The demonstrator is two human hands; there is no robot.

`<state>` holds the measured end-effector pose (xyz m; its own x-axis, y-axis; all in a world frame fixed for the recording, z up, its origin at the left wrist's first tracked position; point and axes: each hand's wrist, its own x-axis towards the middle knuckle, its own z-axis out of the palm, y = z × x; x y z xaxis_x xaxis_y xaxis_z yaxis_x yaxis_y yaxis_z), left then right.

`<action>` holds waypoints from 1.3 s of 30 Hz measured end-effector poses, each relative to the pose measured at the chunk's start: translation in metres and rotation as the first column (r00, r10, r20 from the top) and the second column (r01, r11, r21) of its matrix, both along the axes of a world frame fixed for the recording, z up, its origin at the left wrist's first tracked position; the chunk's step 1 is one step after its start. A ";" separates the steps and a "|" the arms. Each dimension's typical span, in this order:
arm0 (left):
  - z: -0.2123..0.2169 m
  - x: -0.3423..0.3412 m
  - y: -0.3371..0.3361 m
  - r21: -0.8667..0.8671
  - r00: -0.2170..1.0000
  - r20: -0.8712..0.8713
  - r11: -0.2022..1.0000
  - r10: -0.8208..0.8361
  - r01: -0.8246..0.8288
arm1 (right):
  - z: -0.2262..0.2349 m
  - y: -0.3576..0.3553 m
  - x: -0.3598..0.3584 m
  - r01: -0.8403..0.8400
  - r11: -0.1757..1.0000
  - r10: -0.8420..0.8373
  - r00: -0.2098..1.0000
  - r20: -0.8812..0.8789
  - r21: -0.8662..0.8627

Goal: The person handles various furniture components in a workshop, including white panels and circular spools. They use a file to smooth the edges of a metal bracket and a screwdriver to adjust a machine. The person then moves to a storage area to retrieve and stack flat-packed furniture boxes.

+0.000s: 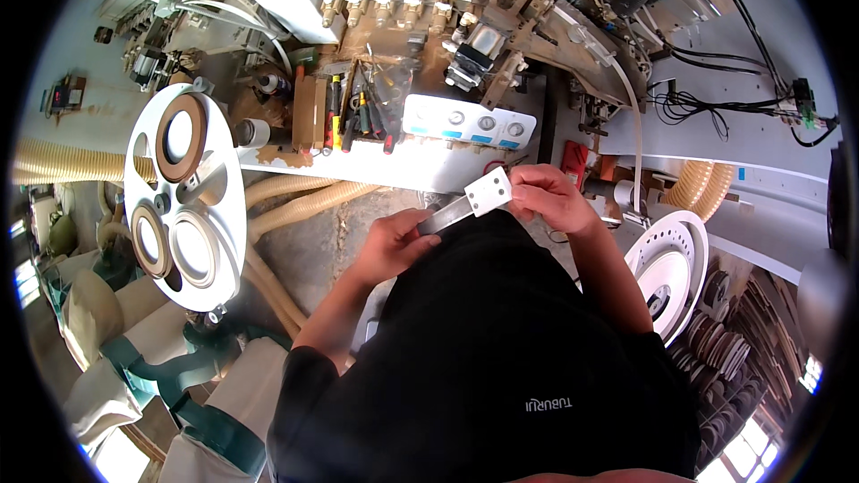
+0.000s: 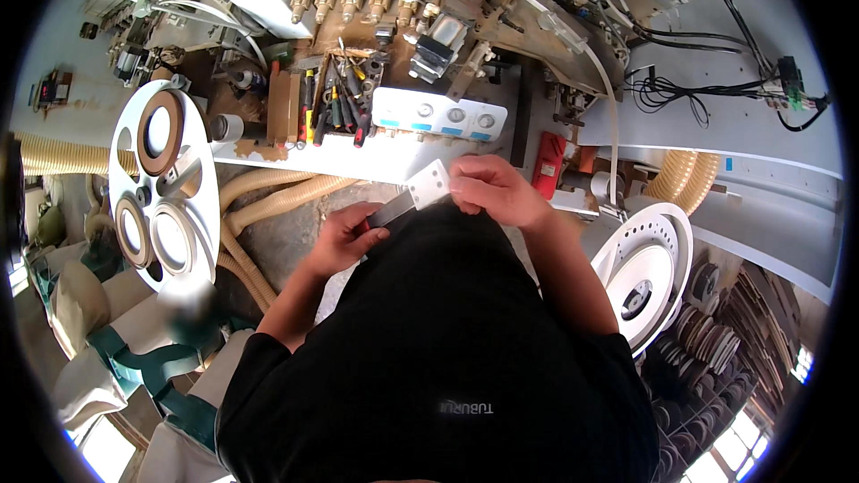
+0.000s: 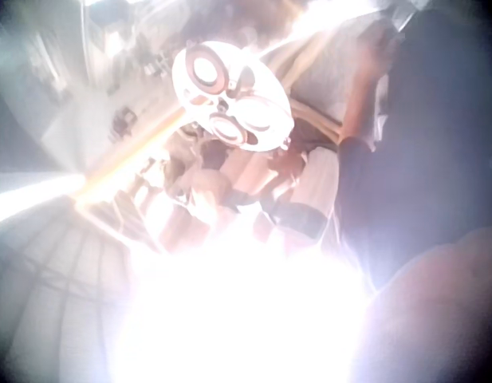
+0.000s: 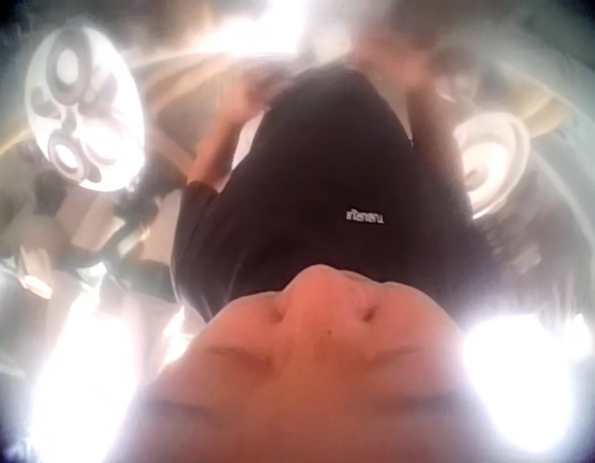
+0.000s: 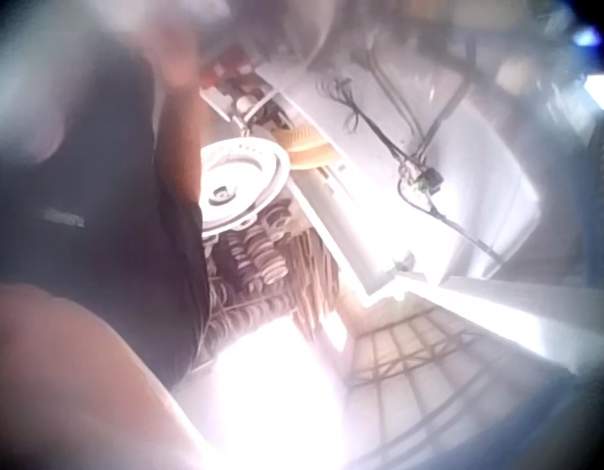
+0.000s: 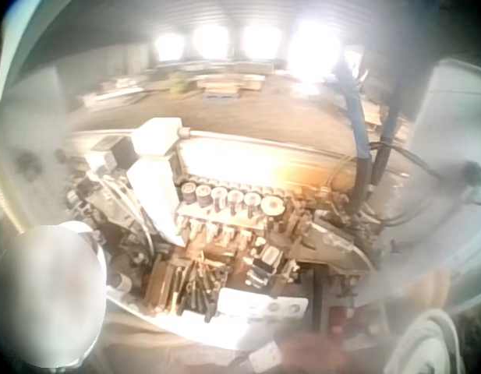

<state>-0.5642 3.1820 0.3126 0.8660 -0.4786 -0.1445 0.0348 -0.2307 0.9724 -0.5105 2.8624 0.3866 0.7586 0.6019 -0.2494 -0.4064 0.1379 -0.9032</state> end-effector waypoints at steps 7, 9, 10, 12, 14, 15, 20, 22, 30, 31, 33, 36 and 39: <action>-0.055 0.001 -0.011 0.214 0.884 -0.278 0.922 0.375 -0.324 | -0.014 0.023 -0.005 0.538 0.828 -0.495 0.834 0.242 -0.160; -0.106 0.014 -0.001 0.418 0.899 -0.126 0.844 0.420 -0.336 | -0.021 0.002 -0.007 0.407 0.834 -0.304 0.903 0.305 -0.373; -0.133 0.022 0.007 0.512 0.904 -0.046 0.787 0.425 -0.344 | -0.024 -0.001 -0.011 0.364 0.812 -0.248 0.923 0.295 -0.456; -0.189 0.038 0.026 0.594 0.908 -0.048 0.743 0.415 -0.308 | -0.034 -0.001 -0.019 0.282 0.758 -0.165 0.955 0.246 -0.588; -0.229 0.066 0.035 0.699 0.925 -0.052 0.675 0.375 -0.235 | -0.041 0.003 -0.031 0.196 0.696 -0.142 0.981 0.135 -0.691; -0.247 0.082 0.035 0.712 0.927 -0.035 0.661 0.373 -0.239 | -0.047 0.002 -0.038 0.145 0.664 -0.144 0.987 0.064 -0.733; -0.289 0.191 0.011 0.714 0.916 -0.025 0.648 0.401 -0.264 | -0.095 -0.017 -0.091 -0.028 0.550 -0.122 0.986 -0.114 -0.835; -0.323 0.220 0.002 0.735 0.905 0.063 0.594 0.421 -0.328 | -0.099 -0.019 -0.104 -0.061 0.519 -0.099 0.986 -0.131 -0.853; -0.363 0.311 -0.010 0.791 0.856 -0.008 0.527 0.516 -0.311 | -0.117 -0.013 -0.107 -0.028 0.440 -0.168 0.979 -0.113 -0.898; -0.387 0.320 0.002 0.775 0.810 0.002 0.511 0.586 -0.372 | -0.114 -0.015 -0.096 -0.050 0.406 -0.110 0.989 -0.103 -0.912; -0.388 0.335 -0.008 0.792 0.786 0.041 0.460 0.616 -0.402 | -0.122 -0.019 -0.094 -0.092 0.370 -0.042 0.992 -0.116 -0.924; -0.385 0.348 0.001 0.829 0.792 -0.041 0.463 0.609 -0.313 | -0.135 -0.017 -0.078 -0.093 0.400 0.018 0.995 -0.093 -0.912; -0.377 0.327 -0.008 0.467 0.559 0.437 0.353 0.705 -0.811 | -0.149 -0.005 -0.052 -0.001 0.460 0.065 0.997 0.032 -0.888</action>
